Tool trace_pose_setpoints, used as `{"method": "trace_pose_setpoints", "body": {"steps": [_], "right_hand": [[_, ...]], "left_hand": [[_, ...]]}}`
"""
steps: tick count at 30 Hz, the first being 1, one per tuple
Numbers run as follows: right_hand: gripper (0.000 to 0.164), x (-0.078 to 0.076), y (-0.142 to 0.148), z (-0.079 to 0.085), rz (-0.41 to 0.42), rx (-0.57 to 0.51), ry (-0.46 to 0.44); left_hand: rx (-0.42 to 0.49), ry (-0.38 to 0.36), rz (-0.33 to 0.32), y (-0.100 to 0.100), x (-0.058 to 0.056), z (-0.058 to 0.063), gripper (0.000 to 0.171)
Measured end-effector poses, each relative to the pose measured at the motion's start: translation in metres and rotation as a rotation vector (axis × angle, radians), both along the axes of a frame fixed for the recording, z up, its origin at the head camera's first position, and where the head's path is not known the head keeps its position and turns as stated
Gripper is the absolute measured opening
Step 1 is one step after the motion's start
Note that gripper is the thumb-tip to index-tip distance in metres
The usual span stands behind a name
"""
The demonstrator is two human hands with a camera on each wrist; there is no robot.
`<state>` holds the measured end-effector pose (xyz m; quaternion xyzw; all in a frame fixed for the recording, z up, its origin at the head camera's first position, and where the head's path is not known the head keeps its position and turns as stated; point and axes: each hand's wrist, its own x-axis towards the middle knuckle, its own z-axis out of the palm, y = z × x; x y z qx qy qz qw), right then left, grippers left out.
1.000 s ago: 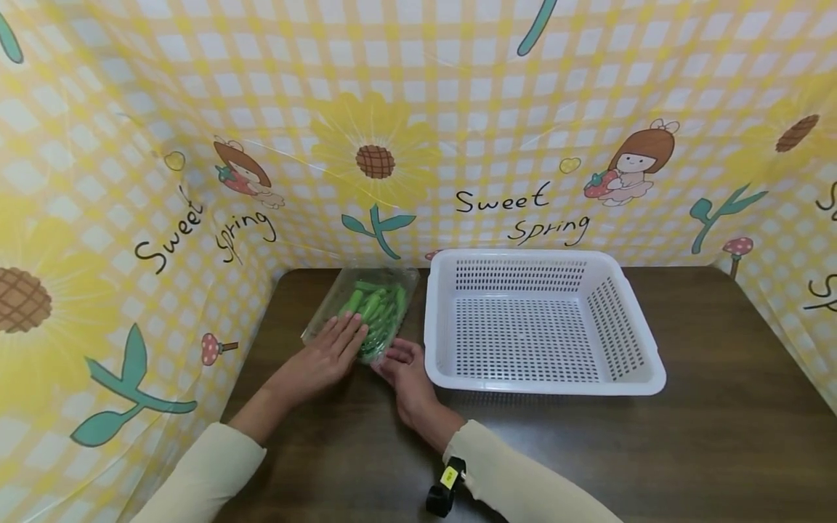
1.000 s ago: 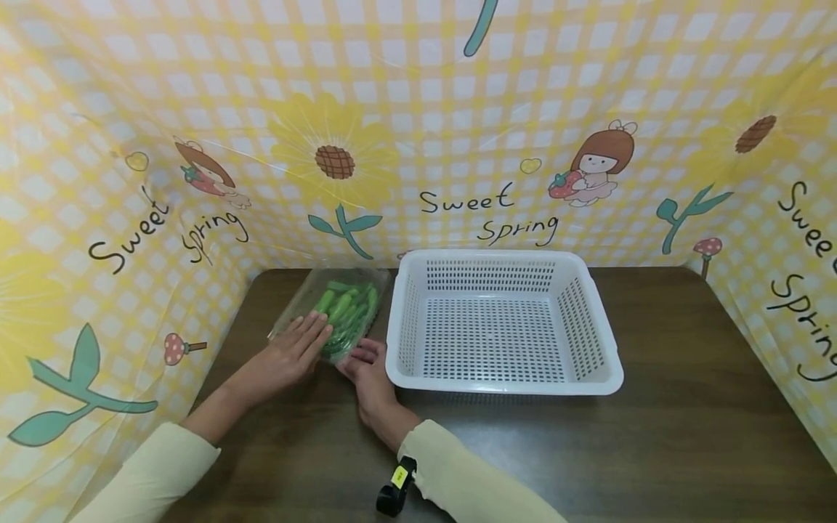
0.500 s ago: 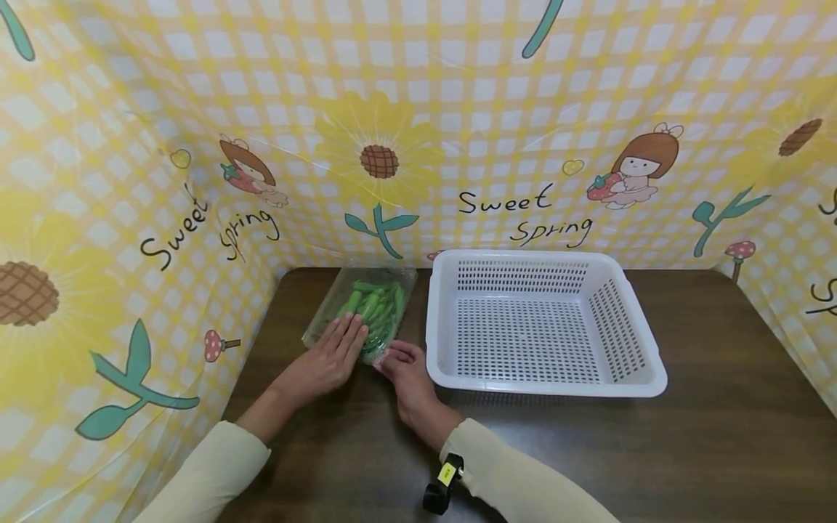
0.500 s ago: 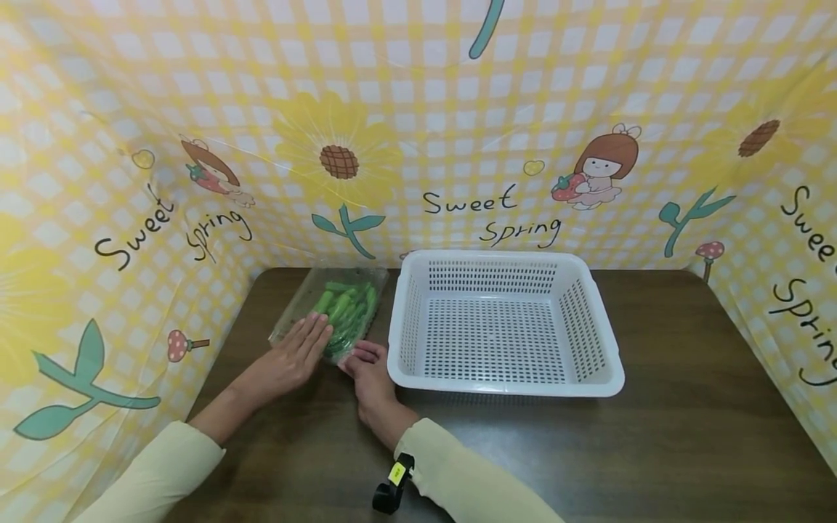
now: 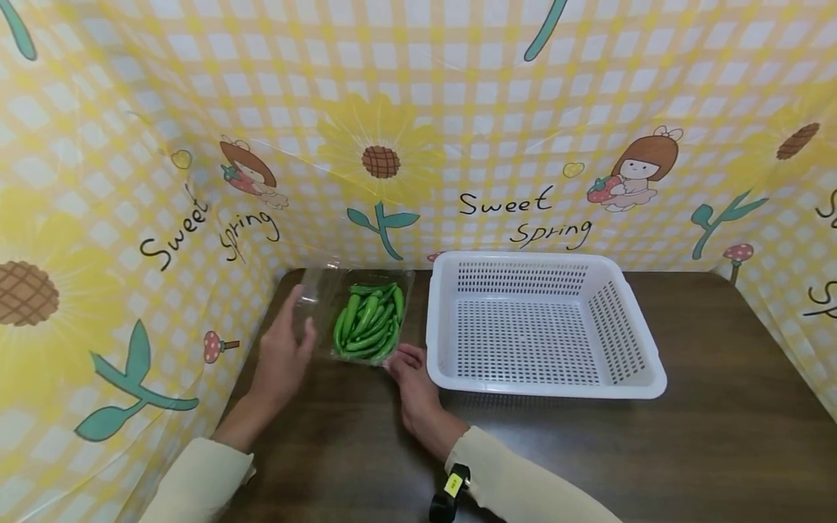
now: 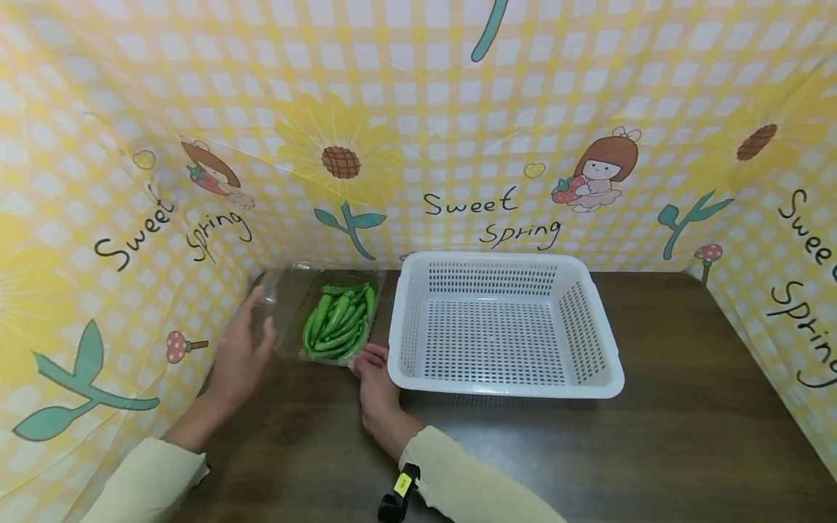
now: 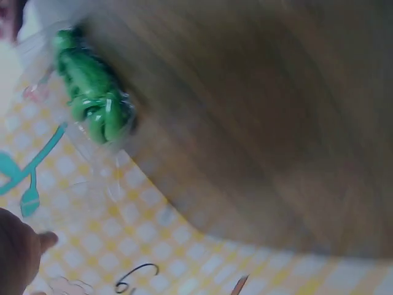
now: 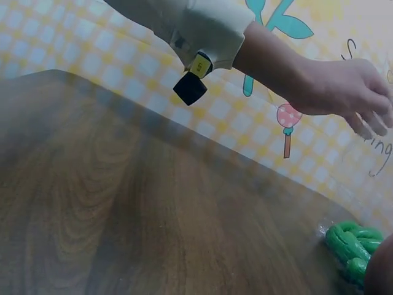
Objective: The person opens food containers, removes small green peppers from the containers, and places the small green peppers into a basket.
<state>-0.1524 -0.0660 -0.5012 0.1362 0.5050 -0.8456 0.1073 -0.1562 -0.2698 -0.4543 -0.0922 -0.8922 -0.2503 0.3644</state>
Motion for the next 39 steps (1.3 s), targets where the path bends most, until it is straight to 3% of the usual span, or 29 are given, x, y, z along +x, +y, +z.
{"method": "trace_pose_setpoints", "body": {"steps": [3,7,10,12,15,22,25,28,31,34,36,39], "right_hand": [[0.038,0.003,0.000,-0.001,-0.008,-0.019,-0.009],[0.035,0.007,0.000,-0.001,-0.017,-0.066,-0.035],[0.032,0.009,0.001,-0.002,-0.052,-0.091,-0.049],[0.029,0.010,0.001,-0.003,-0.085,-0.104,-0.052],[0.024,0.012,0.003,-0.003,-0.121,-0.116,-0.049],[0.017,0.016,0.009,0.000,-0.108,-0.112,-0.065],[0.016,0.017,0.010,0.001,-0.097,-0.101,-0.058],[0.016,0.016,0.011,0.003,-0.098,-0.100,-0.049],[0.016,0.016,0.012,0.004,-0.099,-0.088,-0.038],[0.016,0.016,0.013,0.004,-0.077,-0.072,-0.039],[0.016,0.018,0.016,0.004,-0.039,-0.046,-0.045],[0.023,0.025,0.027,0.006,0.118,0.069,-0.045]], "left_hand": [[0.285,-0.116,0.161,-0.003,0.008,0.006,0.045],[0.684,-0.274,0.288,-0.011,0.016,0.010,0.043],[1.002,-0.360,0.294,-0.017,0.018,0.010,0.053],[1.171,-0.386,0.287,-0.020,0.019,0.008,0.047],[1.322,-0.442,0.272,-0.023,0.023,0.003,0.027],[1.399,-0.703,0.202,-0.019,0.032,-0.003,0.022],[1.456,-0.853,0.183,-0.016,0.034,0.000,0.039],[1.489,-0.946,0.164,-0.013,0.033,0.001,0.063],[1.476,-1.008,0.150,-0.014,0.032,-0.001,0.064],[1.413,-1.110,0.116,-0.017,0.032,-0.003,0.060],[1.337,-1.218,0.071,-0.019,0.034,-0.005,0.062],[1.158,-1.365,0.003,-0.021,0.039,-0.005,0.071]]}}
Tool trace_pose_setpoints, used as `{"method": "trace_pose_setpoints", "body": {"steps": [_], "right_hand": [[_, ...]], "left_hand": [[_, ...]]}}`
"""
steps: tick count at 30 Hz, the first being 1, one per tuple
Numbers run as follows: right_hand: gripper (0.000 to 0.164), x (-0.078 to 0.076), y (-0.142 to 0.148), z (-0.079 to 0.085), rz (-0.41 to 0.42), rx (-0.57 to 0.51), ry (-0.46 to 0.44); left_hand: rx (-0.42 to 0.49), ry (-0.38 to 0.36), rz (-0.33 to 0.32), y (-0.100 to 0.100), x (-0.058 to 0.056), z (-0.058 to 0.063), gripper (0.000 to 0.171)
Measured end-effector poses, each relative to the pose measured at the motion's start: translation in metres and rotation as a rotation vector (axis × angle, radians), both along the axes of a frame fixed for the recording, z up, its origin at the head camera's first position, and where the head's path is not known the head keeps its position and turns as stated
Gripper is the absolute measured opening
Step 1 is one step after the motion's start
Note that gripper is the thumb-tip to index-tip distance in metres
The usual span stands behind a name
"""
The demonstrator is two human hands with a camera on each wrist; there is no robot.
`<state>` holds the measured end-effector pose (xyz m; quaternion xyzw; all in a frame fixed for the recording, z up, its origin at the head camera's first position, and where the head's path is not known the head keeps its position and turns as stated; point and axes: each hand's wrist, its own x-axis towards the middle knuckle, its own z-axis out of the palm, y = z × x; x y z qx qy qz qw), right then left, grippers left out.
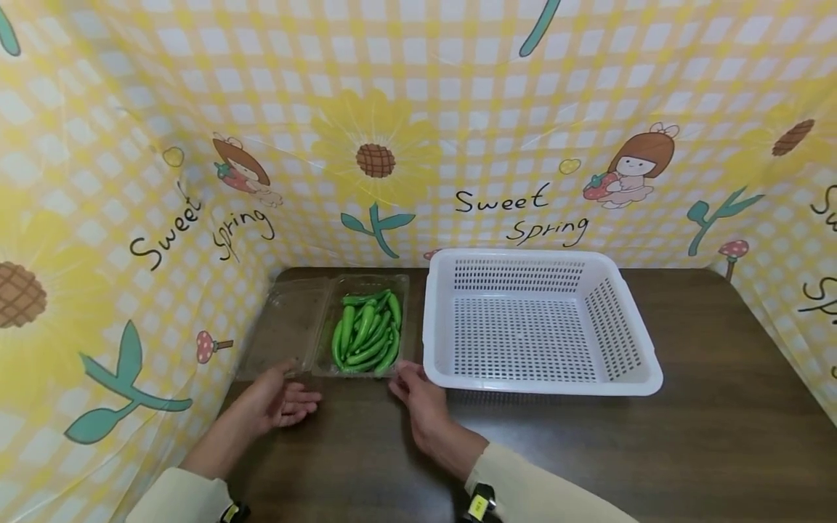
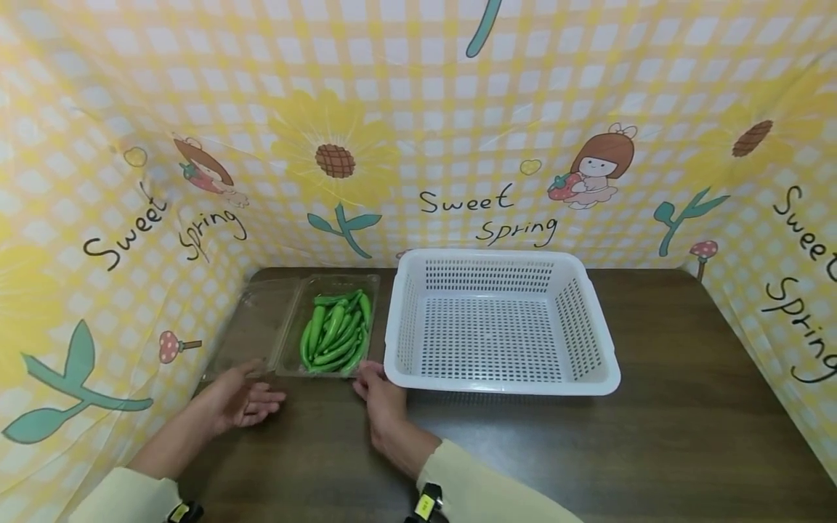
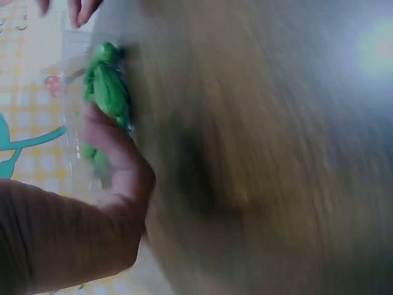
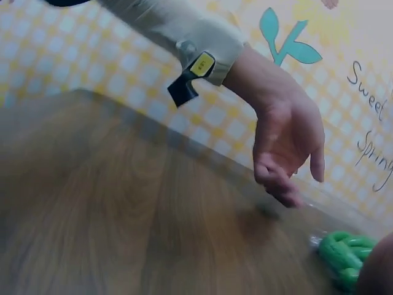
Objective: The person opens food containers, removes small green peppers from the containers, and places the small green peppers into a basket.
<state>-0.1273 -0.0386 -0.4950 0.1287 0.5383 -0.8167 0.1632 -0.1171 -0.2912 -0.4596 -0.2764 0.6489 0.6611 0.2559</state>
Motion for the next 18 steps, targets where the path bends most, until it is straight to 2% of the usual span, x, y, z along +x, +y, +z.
{"method": "trace_pose_setpoints", "body": {"steps": [2,4,6,8,10,11,12,14,16,18], "right_hand": [[0.032,0.006,0.017,0.003,0.161,0.109,0.029],[0.035,0.014,0.040,0.008,0.373,0.208,0.068],[0.031,0.022,0.066,0.017,0.601,0.286,0.138],[0.026,0.027,0.097,0.029,0.820,0.366,0.265],[0.021,0.028,0.131,0.045,0.972,0.480,0.490],[0.019,0.026,0.148,0.054,1.000,0.552,0.624],[0.017,0.023,0.166,0.062,0.988,0.631,0.757],[0.013,0.014,0.202,0.078,0.886,0.775,0.946],[0.012,0.003,0.237,0.089,0.705,0.960,1.057],[0.008,-0.007,0.269,0.095,0.542,1.156,1.061]], "left_hand": [[-0.097,0.015,-0.114,0.003,0.000,0.000,0.072],[-0.221,0.052,-0.193,0.007,0.001,0.004,0.067],[-0.355,0.132,-0.262,0.011,0.002,0.010,0.061],[-0.519,0.246,-0.318,0.017,0.005,0.019,0.058],[-0.703,0.405,-0.348,0.024,0.008,0.027,0.055],[-0.804,0.492,-0.351,0.028,0.009,0.030,0.053],[-0.904,0.583,-0.347,0.033,0.010,0.032,0.048],[-1.057,0.756,-0.326,0.043,0.008,0.034,0.038],[-1.138,0.900,-0.320,0.051,0.004,0.034,0.026],[-1.172,1.000,-0.339,0.056,-0.004,0.032,0.021]]}}
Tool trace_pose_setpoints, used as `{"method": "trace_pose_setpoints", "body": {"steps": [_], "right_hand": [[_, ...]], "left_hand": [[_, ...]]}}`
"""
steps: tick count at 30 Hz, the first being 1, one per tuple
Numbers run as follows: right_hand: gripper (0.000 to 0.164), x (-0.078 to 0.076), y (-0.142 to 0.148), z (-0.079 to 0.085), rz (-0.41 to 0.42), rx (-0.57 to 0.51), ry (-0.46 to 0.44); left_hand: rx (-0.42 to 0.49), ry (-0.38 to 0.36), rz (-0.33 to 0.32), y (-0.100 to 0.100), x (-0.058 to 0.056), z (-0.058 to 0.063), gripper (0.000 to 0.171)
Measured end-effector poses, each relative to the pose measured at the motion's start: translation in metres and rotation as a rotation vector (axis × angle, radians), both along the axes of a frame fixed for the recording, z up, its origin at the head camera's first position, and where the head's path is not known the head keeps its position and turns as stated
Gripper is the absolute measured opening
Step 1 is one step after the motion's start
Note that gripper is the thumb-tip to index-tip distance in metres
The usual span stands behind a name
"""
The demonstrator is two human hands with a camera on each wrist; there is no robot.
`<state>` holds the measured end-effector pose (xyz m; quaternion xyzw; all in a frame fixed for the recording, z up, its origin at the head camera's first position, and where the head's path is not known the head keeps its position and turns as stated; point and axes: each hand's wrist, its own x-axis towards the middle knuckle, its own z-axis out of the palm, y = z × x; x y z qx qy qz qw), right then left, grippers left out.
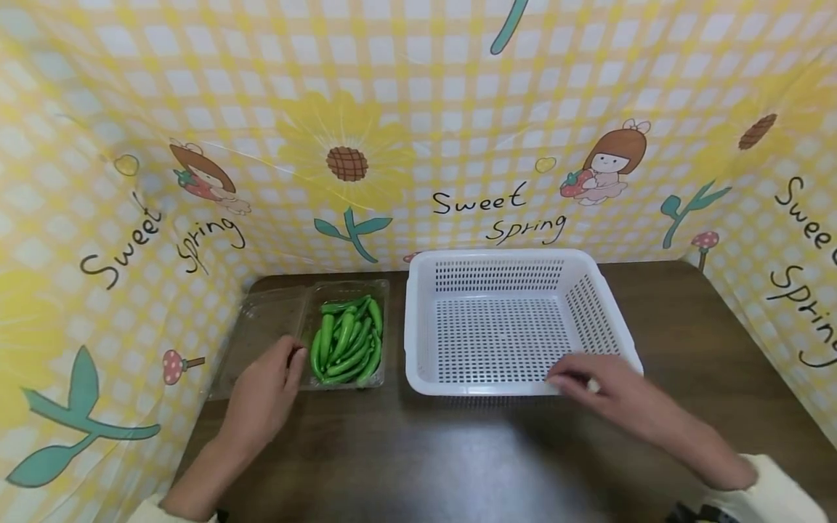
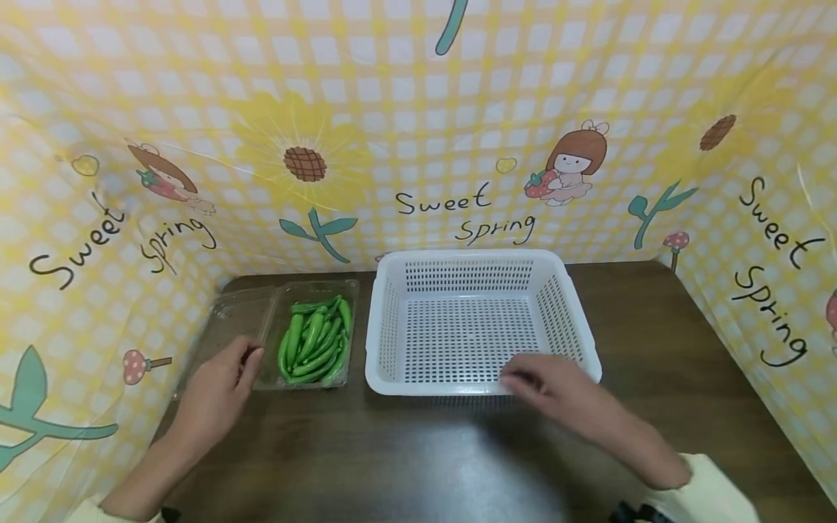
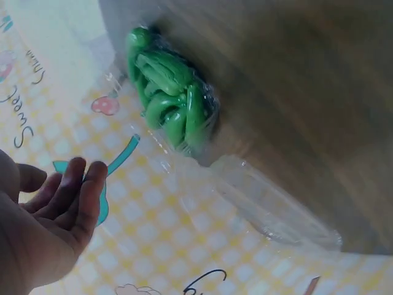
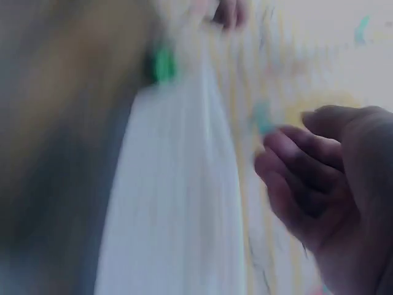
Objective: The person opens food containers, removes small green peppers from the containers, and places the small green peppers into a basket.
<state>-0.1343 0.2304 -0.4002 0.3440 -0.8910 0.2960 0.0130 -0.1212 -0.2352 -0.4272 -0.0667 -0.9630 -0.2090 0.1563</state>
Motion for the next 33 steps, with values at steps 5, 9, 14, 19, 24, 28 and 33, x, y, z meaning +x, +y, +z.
{"method": "trace_pose_setpoints", "body": {"steps": [5,9,14,19,24,28,33], "right_hand": [[0.047,-0.008,0.057,-0.006,-0.283,0.262,0.068],[0.077,0.000,0.087,-0.021,-0.279,0.343,0.100],[0.077,0.002,0.106,-0.038,-0.157,0.293,0.263],[0.067,-0.003,0.111,-0.049,-0.044,0.228,0.383],[0.048,-0.004,0.114,-0.057,-0.026,0.174,0.425],[0.043,-0.006,0.115,-0.062,0.010,0.122,0.508],[0.048,-0.009,0.115,-0.064,0.021,0.093,0.571]], "left_hand": [[-0.062,0.085,-0.042,0.005,-0.030,-0.008,0.033],[-0.104,0.073,-0.056,0.013,-0.057,-0.019,0.037],[-0.140,-0.042,-0.054,0.021,-0.079,-0.026,0.042],[-0.254,-0.099,-0.021,0.018,-0.089,-0.032,0.051],[-0.343,-0.091,-0.003,0.022,-0.093,-0.045,0.035],[-0.416,-0.086,0.015,0.026,-0.094,-0.052,0.036],[-0.497,-0.059,0.048,0.030,-0.095,-0.055,0.028]]}}
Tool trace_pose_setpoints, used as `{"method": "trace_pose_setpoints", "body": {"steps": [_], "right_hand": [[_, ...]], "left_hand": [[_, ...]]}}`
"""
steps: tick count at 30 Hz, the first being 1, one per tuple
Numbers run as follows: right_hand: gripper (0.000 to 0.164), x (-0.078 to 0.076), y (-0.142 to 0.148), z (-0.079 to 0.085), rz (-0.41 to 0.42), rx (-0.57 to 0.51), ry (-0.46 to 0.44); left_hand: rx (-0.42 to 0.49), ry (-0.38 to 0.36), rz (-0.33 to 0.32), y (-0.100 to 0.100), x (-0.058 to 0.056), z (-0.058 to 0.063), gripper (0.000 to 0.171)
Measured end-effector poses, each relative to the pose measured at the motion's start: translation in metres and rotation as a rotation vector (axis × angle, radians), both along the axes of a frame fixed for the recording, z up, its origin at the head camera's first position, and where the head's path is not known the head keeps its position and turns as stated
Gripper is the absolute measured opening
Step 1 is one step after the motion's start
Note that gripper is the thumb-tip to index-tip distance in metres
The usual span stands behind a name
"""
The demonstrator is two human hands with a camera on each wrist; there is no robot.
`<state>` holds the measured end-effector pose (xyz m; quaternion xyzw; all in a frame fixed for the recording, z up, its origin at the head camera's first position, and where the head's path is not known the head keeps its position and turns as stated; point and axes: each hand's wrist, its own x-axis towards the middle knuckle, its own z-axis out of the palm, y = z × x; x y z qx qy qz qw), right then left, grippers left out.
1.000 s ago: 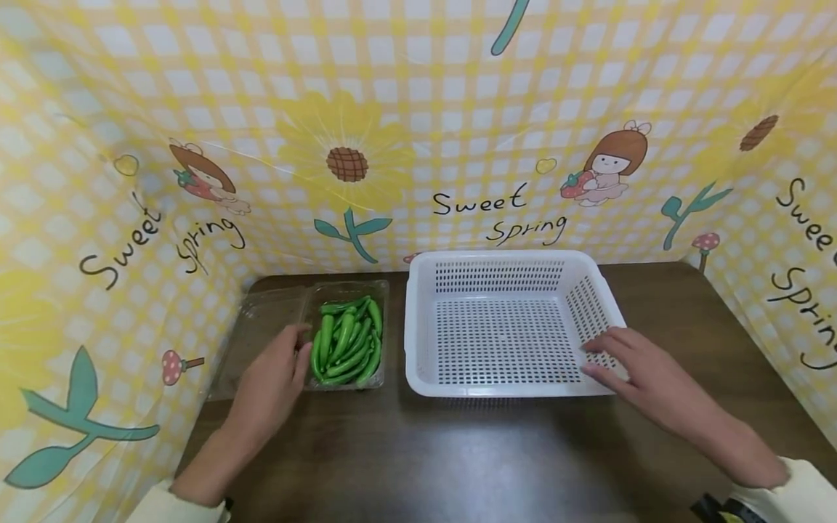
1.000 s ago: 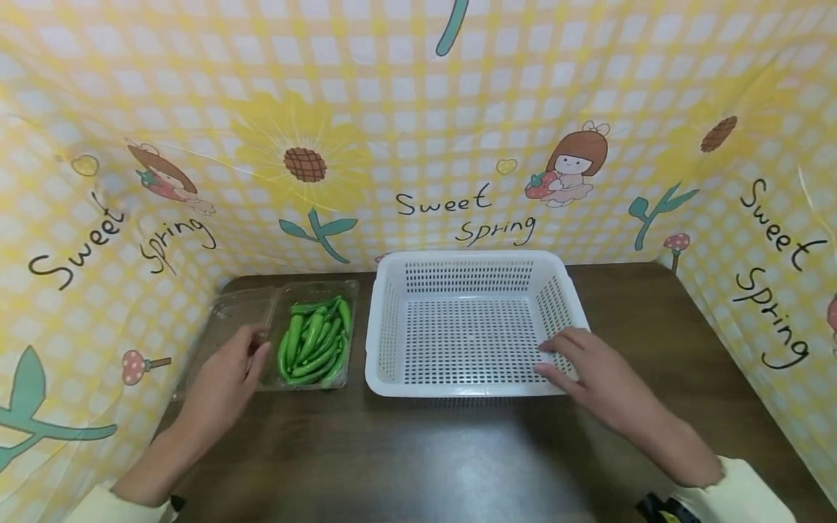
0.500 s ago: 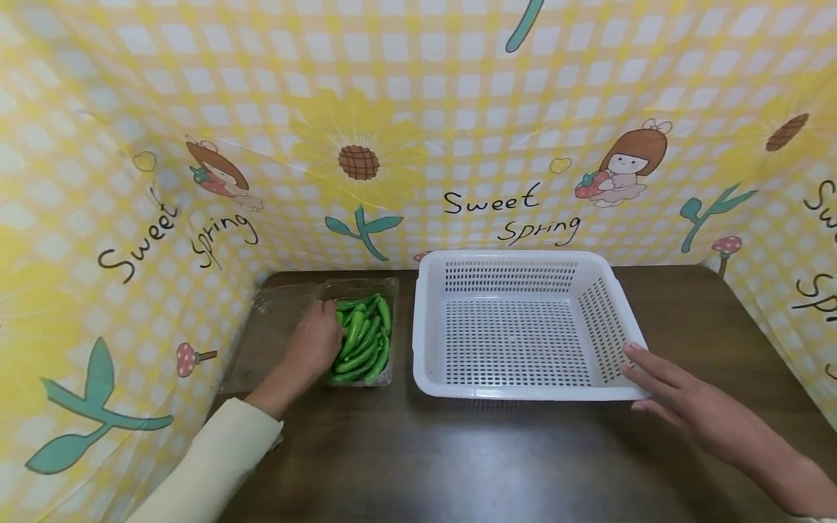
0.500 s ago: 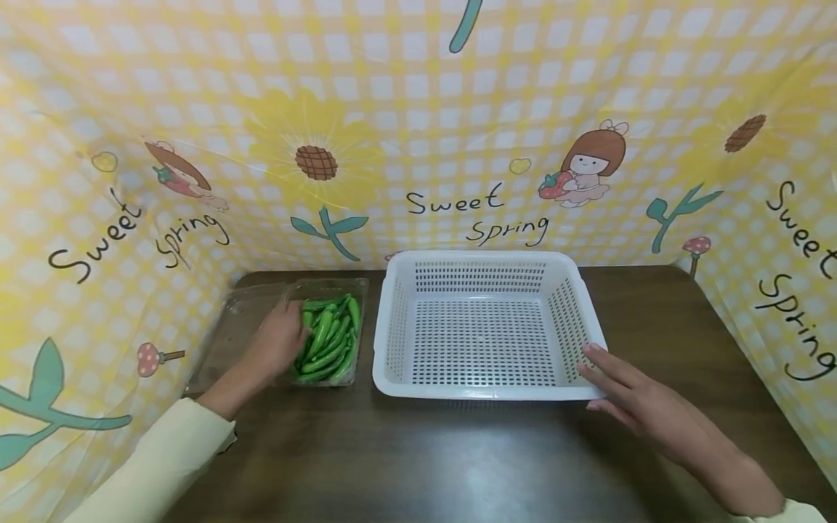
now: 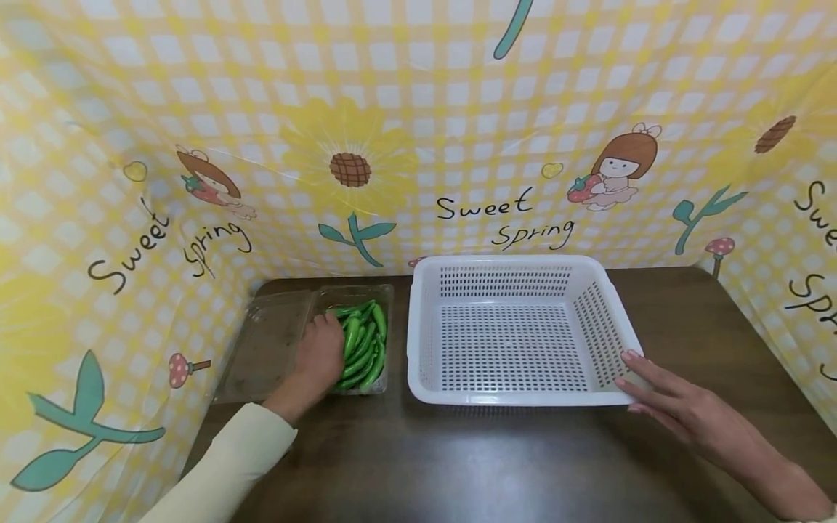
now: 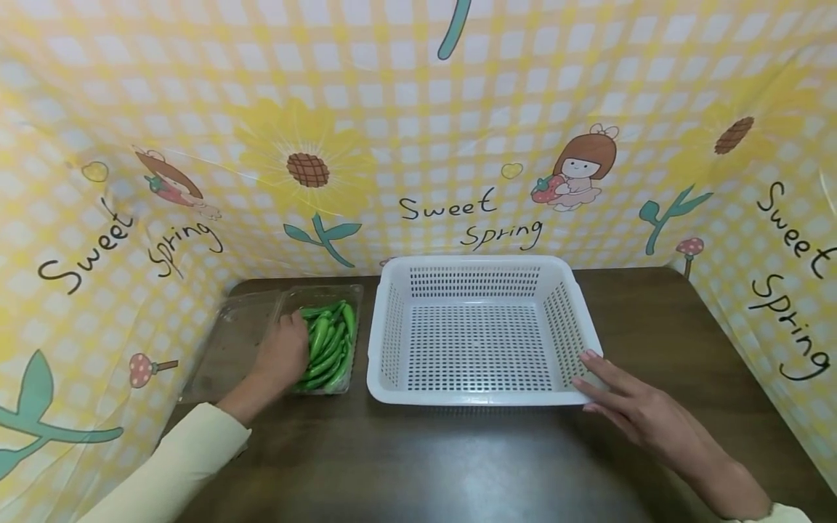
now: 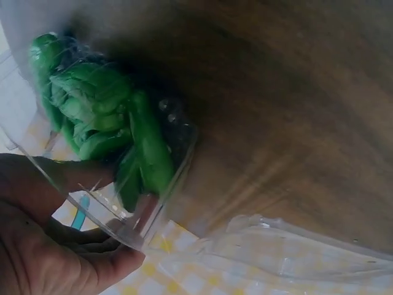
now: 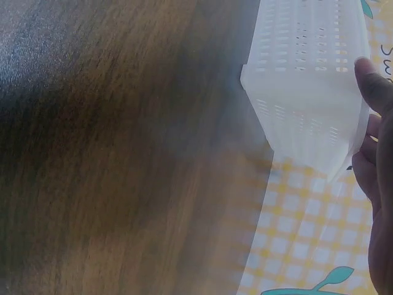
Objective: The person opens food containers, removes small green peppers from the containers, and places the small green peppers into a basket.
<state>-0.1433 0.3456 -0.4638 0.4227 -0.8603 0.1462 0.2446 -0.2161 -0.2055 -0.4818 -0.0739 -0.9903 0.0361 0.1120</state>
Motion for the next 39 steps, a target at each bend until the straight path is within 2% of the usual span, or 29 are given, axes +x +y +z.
{"method": "trace_pose_setpoints", "body": {"steps": [3,5,7,10,14,17,20,25,29,34,39], "right_hand": [[0.048,0.000,-0.001,0.001,0.003,-0.009,0.013],[0.048,0.000,-0.002,0.001,-0.002,-0.009,0.015],[0.048,0.001,-0.002,0.002,-0.009,-0.009,0.008],[0.049,0.002,-0.003,0.004,-0.026,0.003,-0.002],[0.049,0.002,-0.004,0.006,-0.036,0.011,-0.001],[0.048,0.003,-0.004,0.006,-0.041,0.015,0.006],[0.048,0.002,-0.004,0.006,-0.033,0.006,0.014],[0.048,0.001,-0.005,0.006,-0.006,-0.023,0.005],[0.049,0.002,-0.004,0.006,0.000,-0.050,-0.012],[0.049,0.004,-0.004,0.003,0.028,-0.105,-0.025],[0.048,0.005,-0.004,0.000,0.040,-0.114,-0.021]], "left_hand": [[-0.047,0.044,-0.022,-0.001,0.001,0.000,0.014],[-0.031,0.066,-0.030,-0.002,0.000,0.000,0.006],[0.004,0.071,-0.037,-0.004,-0.002,0.001,0.006],[0.121,0.047,-0.005,-0.005,-0.004,0.005,0.013],[0.235,0.007,0.045,-0.004,-0.005,0.017,0.016],[0.282,0.006,0.059,0.001,-0.007,0.029,0.015],[0.334,0.006,0.047,0.009,-0.009,0.044,0.024],[0.397,-0.015,-0.007,0.028,-0.015,0.071,0.030],[0.430,0.000,-0.076,0.049,-0.024,0.088,0.030],[0.431,0.051,-0.158,0.077,-0.036,0.095,0.028],[0.400,0.053,-0.192,0.102,-0.044,0.099,0.026]]}}
